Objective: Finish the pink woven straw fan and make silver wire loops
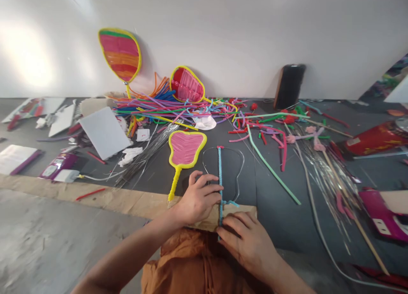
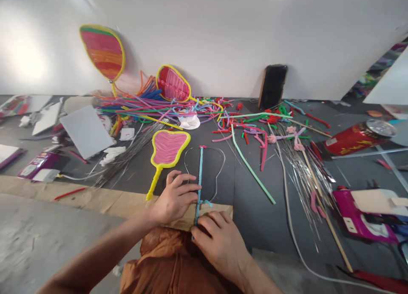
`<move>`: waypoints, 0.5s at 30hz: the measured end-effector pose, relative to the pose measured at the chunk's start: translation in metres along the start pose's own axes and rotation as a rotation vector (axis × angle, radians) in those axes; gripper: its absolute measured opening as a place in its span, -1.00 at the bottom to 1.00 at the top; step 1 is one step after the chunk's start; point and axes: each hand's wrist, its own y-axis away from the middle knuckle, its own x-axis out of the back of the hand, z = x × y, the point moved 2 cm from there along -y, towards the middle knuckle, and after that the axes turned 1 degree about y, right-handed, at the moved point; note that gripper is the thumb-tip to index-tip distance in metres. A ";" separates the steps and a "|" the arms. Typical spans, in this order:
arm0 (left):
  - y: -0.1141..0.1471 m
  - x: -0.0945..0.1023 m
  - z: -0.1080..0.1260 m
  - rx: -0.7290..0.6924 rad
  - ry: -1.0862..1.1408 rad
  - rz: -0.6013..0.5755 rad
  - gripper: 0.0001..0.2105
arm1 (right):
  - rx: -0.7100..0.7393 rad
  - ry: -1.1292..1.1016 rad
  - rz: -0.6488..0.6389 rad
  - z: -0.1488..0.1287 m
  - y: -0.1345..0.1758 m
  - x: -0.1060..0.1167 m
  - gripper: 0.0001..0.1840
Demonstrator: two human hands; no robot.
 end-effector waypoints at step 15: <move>-0.004 0.004 0.002 0.024 0.050 -0.022 -0.83 | 0.013 -0.062 -0.009 0.002 0.000 0.003 -0.78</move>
